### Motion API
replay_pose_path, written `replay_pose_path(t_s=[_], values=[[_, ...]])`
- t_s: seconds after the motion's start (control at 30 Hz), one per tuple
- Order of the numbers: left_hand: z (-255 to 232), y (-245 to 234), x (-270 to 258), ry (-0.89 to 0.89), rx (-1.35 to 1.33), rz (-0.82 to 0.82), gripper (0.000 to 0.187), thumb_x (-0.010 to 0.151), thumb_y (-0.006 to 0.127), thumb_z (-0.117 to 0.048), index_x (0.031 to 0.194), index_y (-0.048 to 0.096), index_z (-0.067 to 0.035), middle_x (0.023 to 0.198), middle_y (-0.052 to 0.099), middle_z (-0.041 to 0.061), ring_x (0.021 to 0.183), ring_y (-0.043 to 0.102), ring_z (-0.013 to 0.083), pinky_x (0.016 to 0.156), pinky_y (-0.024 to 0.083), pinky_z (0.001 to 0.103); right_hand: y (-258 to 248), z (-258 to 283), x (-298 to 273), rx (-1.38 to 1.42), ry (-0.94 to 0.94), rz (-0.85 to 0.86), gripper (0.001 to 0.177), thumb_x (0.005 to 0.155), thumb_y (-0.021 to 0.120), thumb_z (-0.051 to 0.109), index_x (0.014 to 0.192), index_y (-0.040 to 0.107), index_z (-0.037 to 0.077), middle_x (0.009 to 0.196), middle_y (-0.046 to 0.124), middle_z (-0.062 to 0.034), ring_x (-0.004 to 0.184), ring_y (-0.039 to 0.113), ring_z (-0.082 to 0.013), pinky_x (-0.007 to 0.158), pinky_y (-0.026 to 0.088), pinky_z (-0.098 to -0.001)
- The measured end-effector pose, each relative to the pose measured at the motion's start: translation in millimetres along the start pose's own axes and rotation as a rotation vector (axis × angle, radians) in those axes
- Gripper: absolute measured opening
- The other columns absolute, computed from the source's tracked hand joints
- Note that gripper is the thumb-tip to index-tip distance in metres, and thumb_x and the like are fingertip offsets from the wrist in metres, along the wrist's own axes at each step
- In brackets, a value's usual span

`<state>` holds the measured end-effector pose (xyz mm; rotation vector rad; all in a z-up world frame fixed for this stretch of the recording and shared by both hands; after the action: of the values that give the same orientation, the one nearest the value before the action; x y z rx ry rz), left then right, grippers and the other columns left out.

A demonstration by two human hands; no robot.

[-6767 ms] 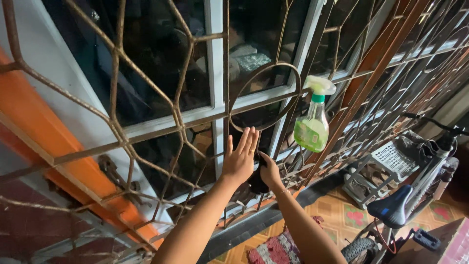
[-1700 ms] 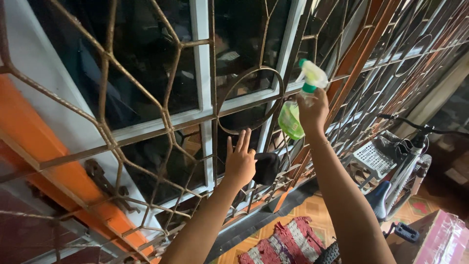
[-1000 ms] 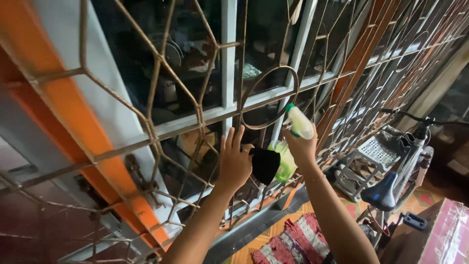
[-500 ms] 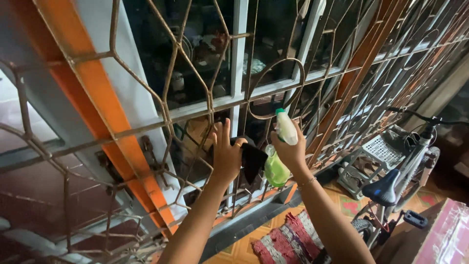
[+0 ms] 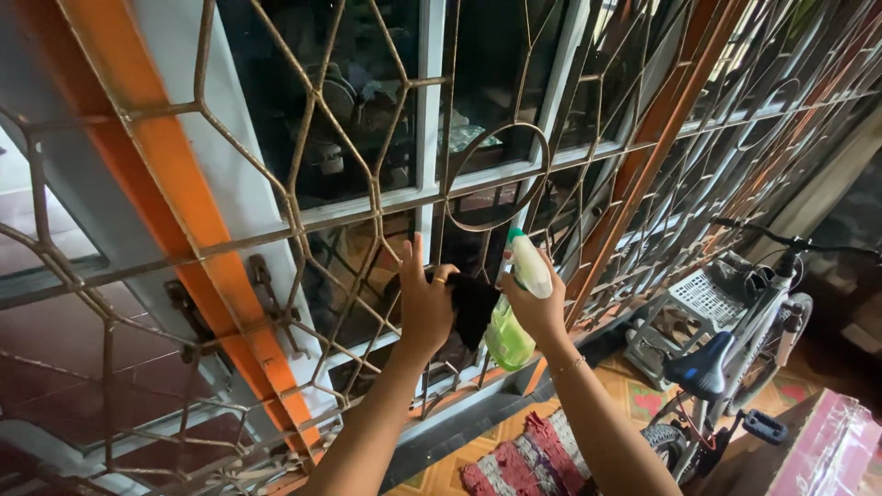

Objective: Cleaning a window using glass cleaner and a cloth.

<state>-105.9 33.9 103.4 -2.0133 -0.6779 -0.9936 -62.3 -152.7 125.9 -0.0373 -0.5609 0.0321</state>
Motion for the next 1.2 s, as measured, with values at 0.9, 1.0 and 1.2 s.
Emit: replay_pose_path(t_s=[0.9,1.0,1.2], values=[[67,-119,59,0.087,0.043,-0.114,0.02,0.101,0.056,-0.009,0.12,0.06,-0.002,0.17,0.017,0.028,0.156,0.02,0.0519,0.123,0.019,0.069,149,132,60,0.084,-0.299,0.07,0.037,0.083,0.069,-0.002,0.12,0.067,0.003,0.104,0.072,0.0013,0.091,0.065,-0.0032,0.079,0.053,-0.0208],[72,-118,62,0.098,0.027,-0.102,0.019,0.1,0.057,-0.01,0.117,0.06,-0.003,0.168,0.017,0.029,0.154,0.019,0.0533,0.121,0.02,0.07,152,134,59,0.024,-0.169,0.047,0.034,0.082,0.069,-0.001,0.116,0.069,0.004,0.095,0.071,0.001,0.074,0.062,-0.0041,0.066,0.05,-0.0212],[68,-121,67,0.213,0.168,-0.1,0.027,0.099,0.055,-0.01,0.122,0.059,0.002,0.167,0.02,0.028,0.153,0.021,0.0543,0.119,0.021,0.072,150,137,71,0.057,-0.241,0.061,0.035,0.083,0.068,-0.002,0.117,0.069,0.004,0.102,0.072,0.002,0.081,0.064,-0.0032,0.07,0.053,-0.0209]])
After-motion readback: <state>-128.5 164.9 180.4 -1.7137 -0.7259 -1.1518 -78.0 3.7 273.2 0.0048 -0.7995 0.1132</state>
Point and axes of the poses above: each hand's wrist, its own x-axis towards the middle knuckle, its own y-axis out of the palm, z = x × y, the point moved 5 cm from there along x, towards the middle knuckle
